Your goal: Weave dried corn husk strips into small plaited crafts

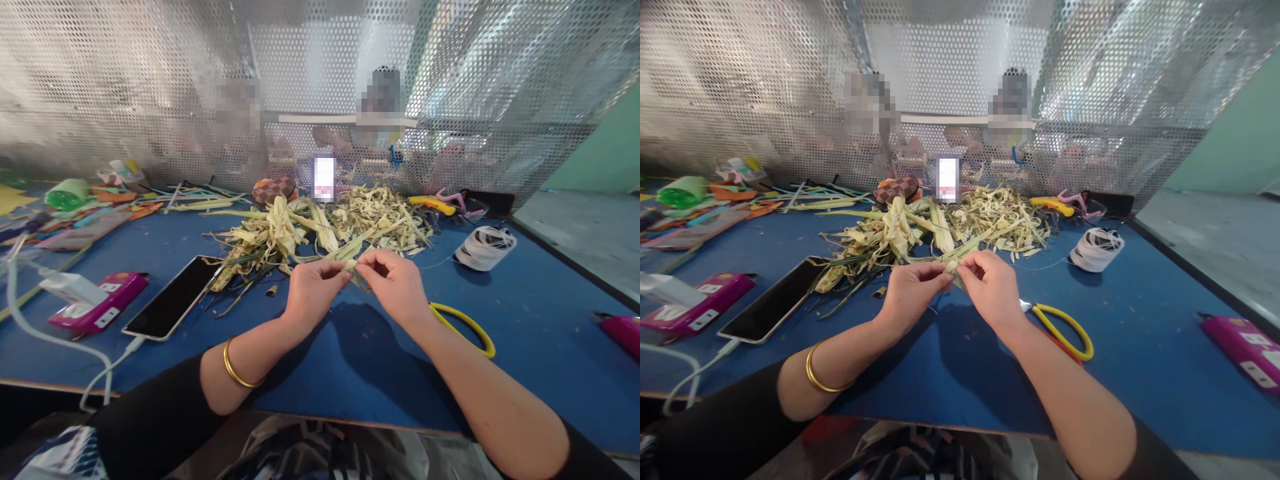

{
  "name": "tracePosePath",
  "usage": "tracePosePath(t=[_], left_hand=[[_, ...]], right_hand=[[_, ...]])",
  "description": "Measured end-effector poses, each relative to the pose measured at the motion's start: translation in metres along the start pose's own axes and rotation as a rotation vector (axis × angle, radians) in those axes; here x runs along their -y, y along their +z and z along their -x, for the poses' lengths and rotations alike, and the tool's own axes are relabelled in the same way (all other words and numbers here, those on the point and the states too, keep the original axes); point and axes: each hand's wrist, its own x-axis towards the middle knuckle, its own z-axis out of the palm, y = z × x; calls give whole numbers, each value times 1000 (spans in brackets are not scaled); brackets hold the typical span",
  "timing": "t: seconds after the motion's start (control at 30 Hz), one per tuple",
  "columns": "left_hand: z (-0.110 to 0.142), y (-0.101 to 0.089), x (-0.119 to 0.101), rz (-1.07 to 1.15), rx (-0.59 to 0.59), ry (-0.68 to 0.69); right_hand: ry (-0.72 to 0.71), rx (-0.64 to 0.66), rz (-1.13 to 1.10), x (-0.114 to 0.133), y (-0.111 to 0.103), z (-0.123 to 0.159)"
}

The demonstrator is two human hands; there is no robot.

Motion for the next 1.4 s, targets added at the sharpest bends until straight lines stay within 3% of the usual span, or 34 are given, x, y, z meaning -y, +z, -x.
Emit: tracePosePath(t=[0.17,0.33,0.43,0.63,0.77,1.0,1.13,1.27,1.4], left_hand=[[0,-2,1,-146,25,39],[-1,-5,-2,-272,66,93],[0,-6,-5,-370,71,121],[4,-5,-10,-544,127,156],[3,-5,-9,-539,213,147],[0,-8,-10,-490,334,114],[-4,-7,-8,-223,415,-56],[-4,-5,-6,3,420,-236],[0,-4,-9,-152,447,-173]], right_hand=[[76,83,-112,-2,0,-2],[32,214,-214,1,-2,-2],[23,269,-165,5,-5,-1],[43,252,38,2,-5,-2],[37,225,28,-1,-7,-5],[244,247,-161,-2,-10,-7],[281,263,-177,-2,-10,-7],[349,247,-298,-2,-7,-6],[430,286,-387,-2,-2,-4]])
